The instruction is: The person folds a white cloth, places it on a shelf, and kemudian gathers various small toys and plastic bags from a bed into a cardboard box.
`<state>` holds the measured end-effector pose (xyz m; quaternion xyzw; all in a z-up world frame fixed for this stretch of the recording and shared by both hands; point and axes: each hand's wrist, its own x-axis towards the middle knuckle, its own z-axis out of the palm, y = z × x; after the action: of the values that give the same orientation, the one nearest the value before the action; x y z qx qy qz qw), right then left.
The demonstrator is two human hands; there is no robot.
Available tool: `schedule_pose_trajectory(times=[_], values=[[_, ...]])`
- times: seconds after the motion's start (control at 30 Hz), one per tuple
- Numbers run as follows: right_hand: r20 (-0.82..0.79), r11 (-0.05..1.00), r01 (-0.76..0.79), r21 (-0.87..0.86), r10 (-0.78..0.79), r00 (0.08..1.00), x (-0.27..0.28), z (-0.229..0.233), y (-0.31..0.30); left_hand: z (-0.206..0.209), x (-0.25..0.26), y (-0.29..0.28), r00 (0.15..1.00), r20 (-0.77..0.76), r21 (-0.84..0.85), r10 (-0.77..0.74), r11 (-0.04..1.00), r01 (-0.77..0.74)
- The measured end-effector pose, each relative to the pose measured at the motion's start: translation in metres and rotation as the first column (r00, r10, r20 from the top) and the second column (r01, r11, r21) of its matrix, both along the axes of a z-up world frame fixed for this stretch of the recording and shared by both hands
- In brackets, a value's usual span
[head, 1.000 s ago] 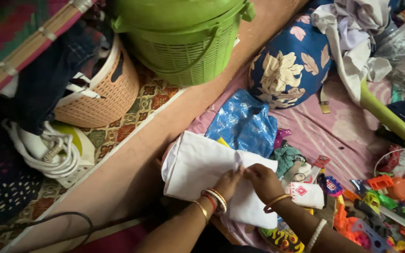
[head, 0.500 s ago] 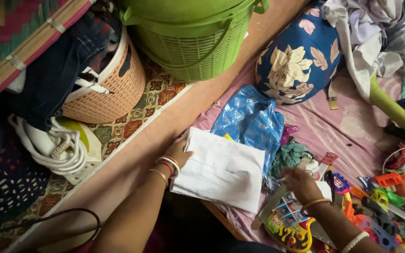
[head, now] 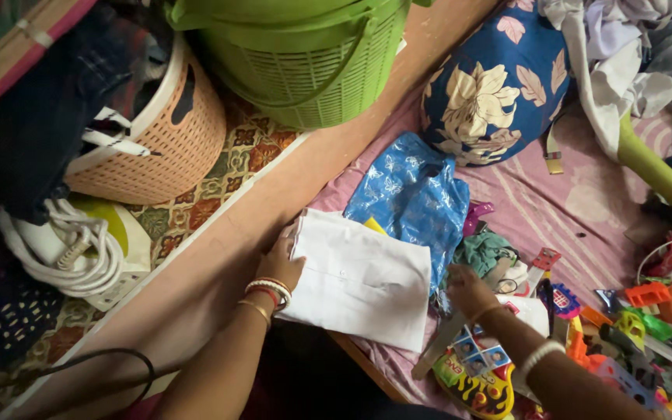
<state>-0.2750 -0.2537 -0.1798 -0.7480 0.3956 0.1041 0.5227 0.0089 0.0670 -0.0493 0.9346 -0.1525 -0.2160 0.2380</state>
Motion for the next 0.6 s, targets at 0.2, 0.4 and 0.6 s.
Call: schedule_pose_trajectory(times=[0.2,0.4,0.6], values=[[0.112,0.93,-0.242,-0.276,0.281,0.953,0.049,-0.04,-0.034,0.026,-0.045,-0.005,0.891,0.383,0.073,-0.243,0.97,0.233],[-0.021,0.483,-0.57,-0.665,0.75,0.661,0.076,-0.044,-0.036,0.024,-0.069,0.001,0.683,0.392,0.284,-0.617,0.787,0.548],[-0.376,0.568,-0.582,-0.582,0.446,0.812,0.07,0.03,-0.049,0.018,-0.055,0.006,0.722,0.163,0.453,-0.673,0.701,0.551]])
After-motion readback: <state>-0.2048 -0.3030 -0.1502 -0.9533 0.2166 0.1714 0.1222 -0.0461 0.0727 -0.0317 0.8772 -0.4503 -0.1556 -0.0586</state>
